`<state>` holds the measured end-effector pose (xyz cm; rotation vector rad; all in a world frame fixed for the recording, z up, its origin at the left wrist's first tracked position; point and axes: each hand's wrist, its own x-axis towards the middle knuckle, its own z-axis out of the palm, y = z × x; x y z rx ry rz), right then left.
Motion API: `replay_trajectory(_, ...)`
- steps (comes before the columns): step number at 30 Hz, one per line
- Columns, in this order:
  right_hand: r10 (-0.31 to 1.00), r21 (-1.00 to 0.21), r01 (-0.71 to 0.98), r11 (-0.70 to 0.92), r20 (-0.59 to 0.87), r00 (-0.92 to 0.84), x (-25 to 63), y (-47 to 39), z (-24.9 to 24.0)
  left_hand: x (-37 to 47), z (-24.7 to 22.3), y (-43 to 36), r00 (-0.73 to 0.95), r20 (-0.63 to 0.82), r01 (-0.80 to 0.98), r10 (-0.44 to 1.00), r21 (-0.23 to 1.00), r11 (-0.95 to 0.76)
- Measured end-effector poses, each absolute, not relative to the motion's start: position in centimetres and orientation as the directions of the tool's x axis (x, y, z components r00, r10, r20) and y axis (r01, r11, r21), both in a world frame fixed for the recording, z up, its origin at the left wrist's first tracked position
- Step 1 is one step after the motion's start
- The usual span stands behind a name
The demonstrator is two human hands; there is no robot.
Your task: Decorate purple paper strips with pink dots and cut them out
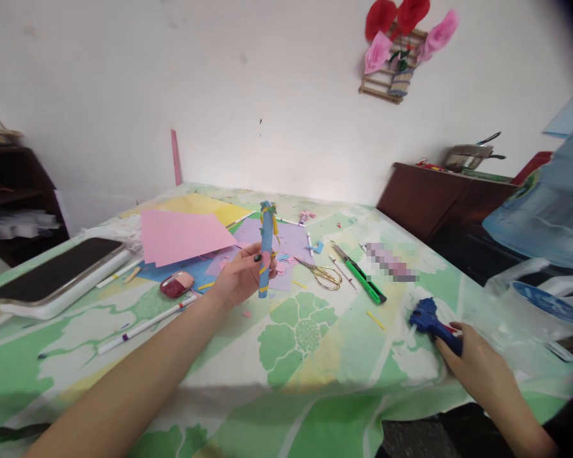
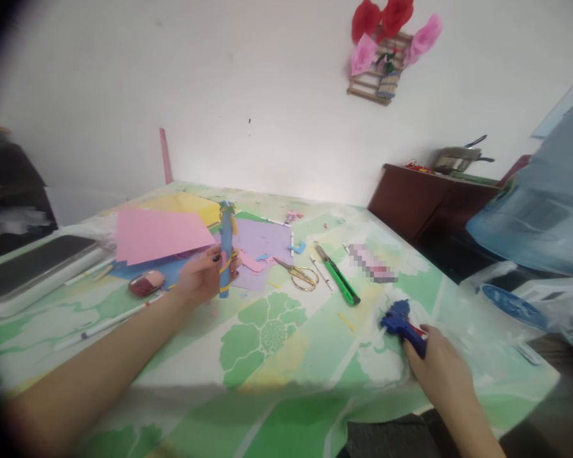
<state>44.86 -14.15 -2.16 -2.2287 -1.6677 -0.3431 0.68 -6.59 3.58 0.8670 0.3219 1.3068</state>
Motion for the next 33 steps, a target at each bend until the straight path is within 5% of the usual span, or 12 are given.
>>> replay_trajectory(4, 0.909, -0.004, 0.956, -0.295, 0.306, 0.282, 44.0, -14.5, -1.2, 0.8, 3.3, -6.3, 0.242, 0.247, -0.687, 0.938, 0.726, -0.014)
replay_trajectory(8, 0.828, 0.012, 0.926, -0.377, 0.452, 0.331, 41.6, -15.0, 0.4, 1.1, 2.9, -5.8, 0.217, 0.257, -0.652, 0.942, 0.757, -0.056)
replay_trajectory(12, 0.813, -0.247, 0.961, 0.123, 0.58, 0.045, 36.7, -14.7, 1.7, 1.6, 2.4, -5.6, 0.217, 0.269, -0.594, 0.938, 0.799, -0.092)
replay_trajectory(16, 0.899, -0.659, 0.646, 0.385, 0.426, -0.102, 29.1, -13.7, 2.7, 2.0, 2.2, -5.7, 0.21, 0.253, -0.53, 0.944, 0.841, -0.107)
replay_trajectory(18, 0.902, -0.77, 0.469, 0.432, 0.385, -0.198, 25.3, -12.8, 3.1, 2.0, 2.3, -5.8, 0.193, 0.246, -0.506, 0.95, 0.854, -0.118)
replay_trajectory(23, 0.903, -0.864, 0.271, 0.425, 0.386, -0.187, 18.8, -9.7, 3.5, 2.1, 2.5, -5.8, 0.132, 0.234, -0.446, 0.963, 0.882, -0.153)
replay_trajectory(33, 0.892, -0.869, 0.205, 0.451, 0.449, -0.057, 16.8, -7.7, 2.3, 2.1, 2.0, -5.7, 0.108, 0.262, -0.339, 0.959, 0.917, -0.212)
